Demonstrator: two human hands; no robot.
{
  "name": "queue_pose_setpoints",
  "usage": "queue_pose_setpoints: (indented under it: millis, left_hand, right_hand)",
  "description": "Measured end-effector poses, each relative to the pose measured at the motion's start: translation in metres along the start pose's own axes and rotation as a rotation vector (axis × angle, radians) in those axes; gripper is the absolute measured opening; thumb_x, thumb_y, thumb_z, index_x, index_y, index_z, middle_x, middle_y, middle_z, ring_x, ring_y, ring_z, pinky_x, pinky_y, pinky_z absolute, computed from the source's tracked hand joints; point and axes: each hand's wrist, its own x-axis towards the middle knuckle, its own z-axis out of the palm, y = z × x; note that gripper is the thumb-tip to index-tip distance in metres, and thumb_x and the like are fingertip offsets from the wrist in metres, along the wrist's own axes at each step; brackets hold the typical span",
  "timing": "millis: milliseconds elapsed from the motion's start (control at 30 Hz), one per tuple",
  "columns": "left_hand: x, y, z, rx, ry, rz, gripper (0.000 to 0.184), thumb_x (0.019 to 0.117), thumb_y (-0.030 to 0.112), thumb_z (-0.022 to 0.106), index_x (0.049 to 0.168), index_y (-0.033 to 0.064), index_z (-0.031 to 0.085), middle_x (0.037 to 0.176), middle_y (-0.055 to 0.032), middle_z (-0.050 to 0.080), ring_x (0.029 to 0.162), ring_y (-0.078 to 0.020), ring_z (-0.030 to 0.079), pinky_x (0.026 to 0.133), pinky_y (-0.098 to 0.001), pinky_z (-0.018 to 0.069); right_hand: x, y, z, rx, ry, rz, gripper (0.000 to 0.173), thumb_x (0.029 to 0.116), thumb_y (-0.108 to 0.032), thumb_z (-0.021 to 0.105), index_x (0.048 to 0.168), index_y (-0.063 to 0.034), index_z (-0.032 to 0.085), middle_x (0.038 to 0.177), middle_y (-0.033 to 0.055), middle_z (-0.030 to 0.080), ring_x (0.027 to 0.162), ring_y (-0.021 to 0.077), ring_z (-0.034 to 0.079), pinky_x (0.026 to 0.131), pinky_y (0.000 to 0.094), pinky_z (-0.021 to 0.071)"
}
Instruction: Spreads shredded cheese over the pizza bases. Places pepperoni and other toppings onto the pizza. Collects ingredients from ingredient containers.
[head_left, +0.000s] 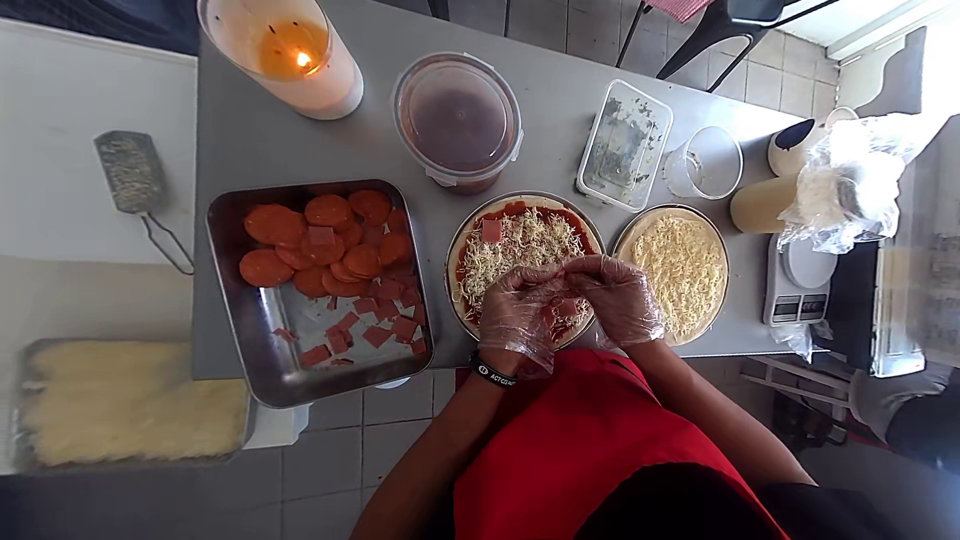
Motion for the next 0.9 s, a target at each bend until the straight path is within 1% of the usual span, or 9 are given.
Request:
queue_pose_setpoints:
  millis: [133,267,367,467,533,633,733,833,900]
  left_hand:
    - [-0.002,-0.002,-0.001,0.017,0.006,0.025,0.013,0.0899,0.004,0.076,0.103,0.0071,0.079,0.093,-0.0029,0.077,0.081,-0.0102,0.073,0.077,-0.0284,0.0618]
    - [-0.008,-0.005,0.002,0.041,0.051,0.103,0.016,0.0904,0.003,0.076,0.106,0.0085,0.077,0.094,-0.0021,0.077,0.082,-0.0093,0.073,0.077,-0.0278,0.0619]
    - [-0.01,-0.007,0.002,0.018,0.051,0.158,0.023,0.0897,0.005,0.077,0.112,0.009,0.077,0.099,-0.0017,0.078,0.087,-0.0092,0.074,0.08,-0.0277,0.0625]
    - [-0.013,-0.008,0.002,0.012,0.086,0.154,0.02,0.0904,0.006,0.076,0.11,0.0088,0.078,0.097,-0.0013,0.077,0.083,-0.0074,0.073,0.077,-0.0266,0.0619]
    - [-0.013,-0.009,0.002,0.002,0.09,0.155,0.019,0.0915,0.005,0.075,0.111,0.0084,0.077,0.096,-0.0016,0.077,0.081,-0.007,0.073,0.076,-0.0257,0.0616]
    - [-0.015,-0.008,0.0,0.0,0.087,0.166,0.019,0.0926,0.006,0.074,0.111,0.0097,0.078,0.098,0.0003,0.077,0.085,-0.005,0.072,0.079,-0.0242,0.0604]
    - [-0.014,-0.009,0.0,-0.013,0.089,0.129,0.018,0.0922,0.006,0.075,0.11,0.0092,0.077,0.096,-0.0012,0.077,0.082,-0.0074,0.073,0.077,-0.0262,0.0616]
    - [-0.009,-0.011,0.001,0.014,0.077,0.088,0.019,0.0937,0.009,0.074,0.112,0.01,0.076,0.096,-0.0018,0.076,0.081,-0.009,0.073,0.076,-0.028,0.0629]
    - [-0.006,-0.01,-0.002,0.015,0.081,0.069,0.017,0.0947,0.01,0.073,0.111,0.0111,0.075,0.093,-0.0015,0.076,0.077,-0.0099,0.073,0.073,-0.0286,0.0625]
  right_hand:
    - [-0.003,0.002,-0.001,0.0,-0.029,-0.02,0.021,0.087,0.002,0.077,0.108,-0.0015,0.077,0.105,0.0069,0.077,0.094,0.0107,0.074,0.088,0.0292,0.0625]
    - [-0.003,-0.002,-0.001,0.071,-0.066,0.008,0.026,0.0818,0.007,0.079,0.107,0.0005,0.077,0.101,0.0067,0.077,0.09,0.0094,0.074,0.084,0.0266,0.0626]
    - [-0.003,0.0,-0.001,0.028,-0.061,-0.019,0.024,0.083,0.005,0.079,0.106,-0.0005,0.077,0.104,0.0066,0.077,0.093,0.01,0.074,0.085,0.0273,0.0628]
    - [-0.005,-0.002,-0.002,-0.013,-0.086,-0.022,0.025,0.0836,0.004,0.079,0.108,-0.0014,0.077,0.106,0.0066,0.077,0.096,0.01,0.073,0.087,0.0272,0.0624]
    - [-0.005,-0.004,-0.002,0.006,-0.111,-0.02,0.027,0.0825,0.005,0.079,0.108,-0.0001,0.077,0.105,0.0071,0.077,0.094,0.0097,0.073,0.087,0.0268,0.0624]
    - [-0.004,-0.007,-0.003,0.051,-0.157,0.035,0.029,0.0811,0.006,0.08,0.109,0.0002,0.076,0.102,0.0071,0.077,0.09,0.0103,0.074,0.084,0.0273,0.063]
    - [-0.002,-0.007,-0.001,0.042,-0.159,0.075,0.026,0.0816,0.006,0.08,0.107,-0.0001,0.075,0.097,0.006,0.077,0.085,0.0089,0.073,0.081,0.0261,0.0627]
    - [-0.001,-0.004,0.004,-0.021,-0.136,-0.008,0.022,0.0842,0.005,0.078,0.106,0.0,0.074,0.092,0.0048,0.076,0.079,0.0069,0.072,0.076,0.0247,0.0626]
    - [0.005,-0.004,-0.001,-0.094,-0.122,-0.018,0.018,0.0906,0.0,0.073,0.109,0.0001,0.074,0.094,0.0059,0.077,0.078,0.0093,0.073,0.076,0.0286,0.0639]
